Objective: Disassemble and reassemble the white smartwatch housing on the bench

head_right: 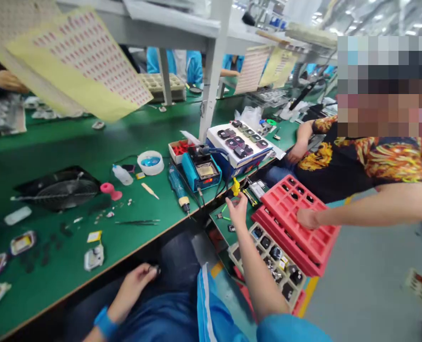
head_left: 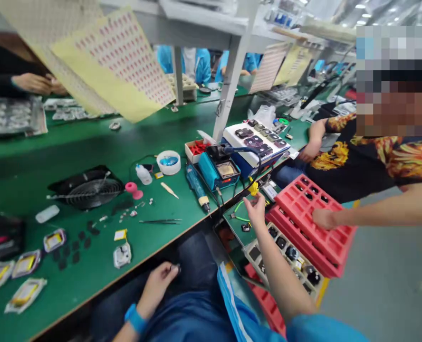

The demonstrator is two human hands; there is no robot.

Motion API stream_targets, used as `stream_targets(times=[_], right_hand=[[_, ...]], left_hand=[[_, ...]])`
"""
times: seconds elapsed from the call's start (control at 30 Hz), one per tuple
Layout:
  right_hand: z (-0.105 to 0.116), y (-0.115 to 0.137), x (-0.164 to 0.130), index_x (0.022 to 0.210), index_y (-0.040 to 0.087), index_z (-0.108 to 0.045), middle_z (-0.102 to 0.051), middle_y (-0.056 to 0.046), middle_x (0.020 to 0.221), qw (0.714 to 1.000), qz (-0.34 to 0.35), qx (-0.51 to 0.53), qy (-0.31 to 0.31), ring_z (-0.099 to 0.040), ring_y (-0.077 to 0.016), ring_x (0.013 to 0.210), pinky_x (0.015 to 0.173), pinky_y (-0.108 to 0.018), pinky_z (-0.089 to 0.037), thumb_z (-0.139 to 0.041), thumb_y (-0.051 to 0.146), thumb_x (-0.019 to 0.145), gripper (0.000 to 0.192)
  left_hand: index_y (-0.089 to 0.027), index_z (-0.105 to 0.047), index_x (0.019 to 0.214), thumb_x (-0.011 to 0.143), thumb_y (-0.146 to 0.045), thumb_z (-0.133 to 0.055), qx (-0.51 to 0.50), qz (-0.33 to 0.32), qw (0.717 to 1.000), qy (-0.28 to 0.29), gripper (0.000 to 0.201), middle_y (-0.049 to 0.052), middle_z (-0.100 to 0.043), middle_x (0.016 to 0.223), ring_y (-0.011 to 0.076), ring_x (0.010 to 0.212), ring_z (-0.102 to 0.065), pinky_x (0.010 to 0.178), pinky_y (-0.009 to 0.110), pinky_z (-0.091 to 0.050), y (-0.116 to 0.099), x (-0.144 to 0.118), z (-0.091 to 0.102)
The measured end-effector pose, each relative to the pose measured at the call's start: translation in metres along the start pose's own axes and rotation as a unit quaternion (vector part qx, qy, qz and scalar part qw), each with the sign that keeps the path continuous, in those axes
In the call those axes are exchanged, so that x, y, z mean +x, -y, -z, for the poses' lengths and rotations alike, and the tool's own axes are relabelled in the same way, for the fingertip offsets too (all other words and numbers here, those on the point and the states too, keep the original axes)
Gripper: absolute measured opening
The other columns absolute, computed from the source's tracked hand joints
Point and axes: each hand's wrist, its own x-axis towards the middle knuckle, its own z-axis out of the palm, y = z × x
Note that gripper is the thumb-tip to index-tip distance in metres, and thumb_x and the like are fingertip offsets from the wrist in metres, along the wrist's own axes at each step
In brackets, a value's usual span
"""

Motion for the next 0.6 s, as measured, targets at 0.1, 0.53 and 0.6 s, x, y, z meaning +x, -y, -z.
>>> stream_targets(times=[0.1,0.53,0.6], right_hand=[[-0.005,-0.012,0.02,0.12,0.015,-0.064,-0.067,-0.007,0.113,0.999,-0.02,-0.013,0.031,-0.067,-0.0192,0.095,0.084,-0.039,-0.059,-0.065,0.04,0.1,0.032],[0.026,0.02,0.006,0.117,0.012,-0.061,-0.069,-0.017,0.114,0.993,-0.011,0.077,-0.085,-0.067,-0.0301,0.112,0.102,-0.052,-0.053,-0.045,0.063,0.099,0.056],[0.05,0.03,-0.027,0.11,0.016,-0.064,-0.069,-0.016,0.113,0.992,0.006,0.093,-0.087,-0.067,-0.0311,0.114,0.107,-0.056,-0.049,-0.042,0.062,0.099,0.052]], left_hand=[[-0.017,-0.07,0.071,0.046,-0.06,-0.097,-0.088,0.048,0.995,0.014,0.057,0.012,-0.077,0.087,0.0292,0.09,-0.074,0.083,0.035,-0.06,0.0,0.038,-0.026],[-0.012,-0.066,0.093,0.082,-0.009,-0.079,-0.243,0.116,0.959,-0.085,0.017,0.016,-0.078,0.097,0.0268,0.095,-0.077,0.094,0.038,-0.06,0.037,0.063,-0.014],[-0.011,-0.068,0.094,0.086,-0.012,-0.077,-0.232,0.115,0.96,-0.107,0.013,0.013,-0.078,0.096,0.0248,0.093,-0.076,0.095,0.04,-0.06,0.042,0.064,0.001]])
